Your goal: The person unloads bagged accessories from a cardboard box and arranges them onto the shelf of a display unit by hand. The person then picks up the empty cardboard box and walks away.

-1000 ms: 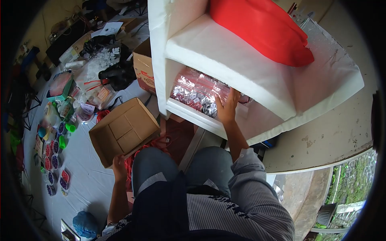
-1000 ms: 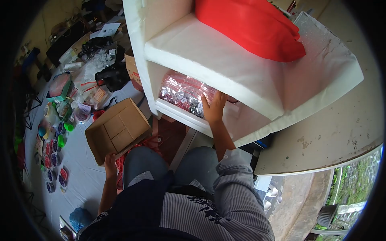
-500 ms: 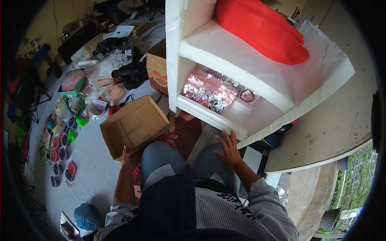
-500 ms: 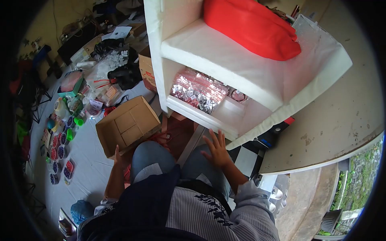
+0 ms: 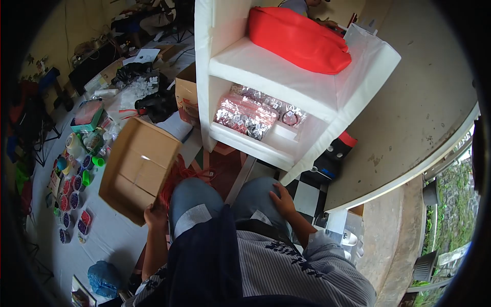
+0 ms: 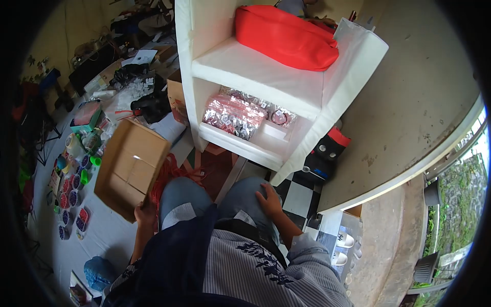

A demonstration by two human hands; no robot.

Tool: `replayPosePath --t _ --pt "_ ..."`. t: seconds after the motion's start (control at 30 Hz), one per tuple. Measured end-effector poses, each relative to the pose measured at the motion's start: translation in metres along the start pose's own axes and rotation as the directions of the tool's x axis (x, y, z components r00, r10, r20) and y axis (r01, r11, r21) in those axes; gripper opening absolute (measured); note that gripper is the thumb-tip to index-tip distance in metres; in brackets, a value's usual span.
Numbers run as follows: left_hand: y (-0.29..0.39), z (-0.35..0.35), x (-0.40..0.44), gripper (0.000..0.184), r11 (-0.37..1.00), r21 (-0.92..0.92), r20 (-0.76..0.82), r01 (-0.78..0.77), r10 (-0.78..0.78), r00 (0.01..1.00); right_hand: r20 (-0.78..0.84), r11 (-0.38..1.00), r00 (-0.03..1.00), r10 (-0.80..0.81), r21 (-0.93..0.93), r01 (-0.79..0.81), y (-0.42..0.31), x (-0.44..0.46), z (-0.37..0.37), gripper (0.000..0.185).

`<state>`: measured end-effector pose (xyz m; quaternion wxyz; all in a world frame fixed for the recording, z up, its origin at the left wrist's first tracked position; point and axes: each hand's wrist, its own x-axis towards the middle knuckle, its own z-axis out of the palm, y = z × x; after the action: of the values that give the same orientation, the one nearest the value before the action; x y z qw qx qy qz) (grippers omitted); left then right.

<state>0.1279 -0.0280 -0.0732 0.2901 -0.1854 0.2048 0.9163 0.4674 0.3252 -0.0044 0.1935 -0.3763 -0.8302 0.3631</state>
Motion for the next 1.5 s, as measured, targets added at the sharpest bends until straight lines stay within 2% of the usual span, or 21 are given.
replayPosePath --t 0.17,0.2,0.27,0.33,0.4,0.43,0.47,0.53,0.67,0.73,0.8,0.87,0.93,1.0,1.07,1.17,1.3,1.37,1.43,1.47,1.5 --pt "0.032 -0.022 -0.05 0.033 0.997 -0.063 0.279 -0.048 0.064 0.958 0.054 1.0 0.999 0.008 -0.031 -0.006 -0.017 0.0 0.005 0.051" --pt "0.036 -0.027 -0.053 0.033 0.997 -0.062 0.28 -0.047 0.063 0.958 0.052 1.0 0.999 0.009 -0.03 -0.007 -0.019 0.001 0.007 0.051" --pt "0.04 -0.038 -0.06 0.033 0.991 -0.116 0.247 -0.062 0.089 0.965 0.081 0.987 0.995 -0.058 -0.146 0.069 -0.024 0.002 0.008 0.052" --pt "0.045 -0.056 -0.058 0.034 0.987 -0.157 0.176 -0.044 0.072 0.982 0.109 0.988 0.993 -0.035 -0.147 0.051 -0.039 0.004 0.008 0.051" --pt "0.044 -0.063 -0.058 0.034 0.969 -0.235 -0.096 -0.081 0.06 0.994 0.138 0.988 0.99 -0.009 -0.149 0.03 -0.047 0.013 0.008 0.05" --pt "0.042 -0.056 -0.063 0.034 0.965 -0.242 -0.21 -0.098 0.046 0.977 0.16 0.974 0.984 -0.076 -0.199 0.108 -0.043 0.021 0.01 0.048" --pt "0.042 -0.06 -0.06 0.034 0.965 -0.242 -0.211 -0.097 0.045 0.977 0.186 0.951 0.972 -0.143 -0.246 0.186 -0.041 0.033 0.011 0.046" --pt "0.041 -0.071 -0.054 0.032 0.963 -0.243 -0.314 -0.117 0.036 0.949 0.047 0.895 0.927 -0.371 -0.247 0.371 -0.054 0.067 0.006 0.042" --pt "0.049 -0.084 -0.049 0.029 0.963 -0.234 -0.344 -0.136 0.049 0.938 -0.182 0.785 0.804 -0.566 -0.417 0.458 -0.098 0.164 -0.02 0.038" --pt "0.056 -0.09 -0.047 0.028 0.964 -0.225 -0.364 -0.141 0.052 0.93 -0.298 0.75 0.739 -0.604 -0.527 0.4 -0.102 0.223 -0.027 0.037" --pt "0.06 -0.095 -0.047 0.027 0.963 -0.221 -0.385 -0.152 0.057 0.921 -0.26 0.736 0.781 -0.568 -0.584 0.341 -0.12 0.263 -0.044 0.029" --pt "0.063 -0.095 -0.047 0.026 0.973 -0.145 -0.399 -0.181 0.11 0.91 -0.124 0.833 0.953 -0.275 -0.525 0.172 -0.136 0.292 -0.053 0.032" --pt "0.062 -0.087 -0.047 0.027 0.97 -0.136 -0.468 -0.201 0.116 0.876 -0.083 0.802 0.957 -0.278 -0.569 0.183 -0.115 0.324 -0.047 0.04" --pt "0.066 -0.089 -0.041 0.027 0.968 -0.134 -0.47 -0.213 0.127 0.874 -0.13 0.669 0.926 -0.355 -0.727 0.154 -0.114 0.331 -0.041 0.042" --pt "0.067 -0.076 -0.034 0.027 0.966 -0.124 -0.494 -0.226 0.138 0.859 -0.107 0.749 0.948 -0.299 -0.642 0.164 -0.128 0.331 -0.039 0.044" --pt "0.068 -0.076 -0.016 0.028 0.964 -0.122 -0.495 -0.237 0.148 0.856 0.014 0.738 0.899 -0.438 -0.565 0.369 -0.121 0.34 -0.025 0.047" --pt "0.064 -0.039 -0.012 0.032 0.963 -0.101 -0.412 -0.251 0.189 0.891 -0.092 0.656 0.865 -0.494 -0.693 0.3 -0.127 0.322 -0.009 0.043" --pt "0.061 -0.02 -0.016 0.036 0.963 -0.08 -0.373 -0.258 0.212 0.904 -0.085 0.718 0.779 -0.621 -0.461 0.522 -0.161 0.284 -0.012 0.038" --pt "0.054 0.012 -0.028 0.04 0.953 -0.118 -0.406 -0.28 0.211 0.889 0.052 0.705 0.737 -0.673 -0.255 0.662 -0.187 0.229 -0.013 0.033" --pt "0.052 0.022 -0.031 0.04 0.945 -0.147 -0.415 -0.293 0.21 0.885 0.161 0.732 0.753 -0.639 -0.173 0.658 -0.182 0.207 -0.009 0.03" --pt "0.05 0.024 -0.032 0.041 0.939 -0.162 -0.368 -0.303 0.227 0.902 0.259 0.734 0.706 -0.659 0.016 0.679 -0.184 0.183 -0.008 0.031"
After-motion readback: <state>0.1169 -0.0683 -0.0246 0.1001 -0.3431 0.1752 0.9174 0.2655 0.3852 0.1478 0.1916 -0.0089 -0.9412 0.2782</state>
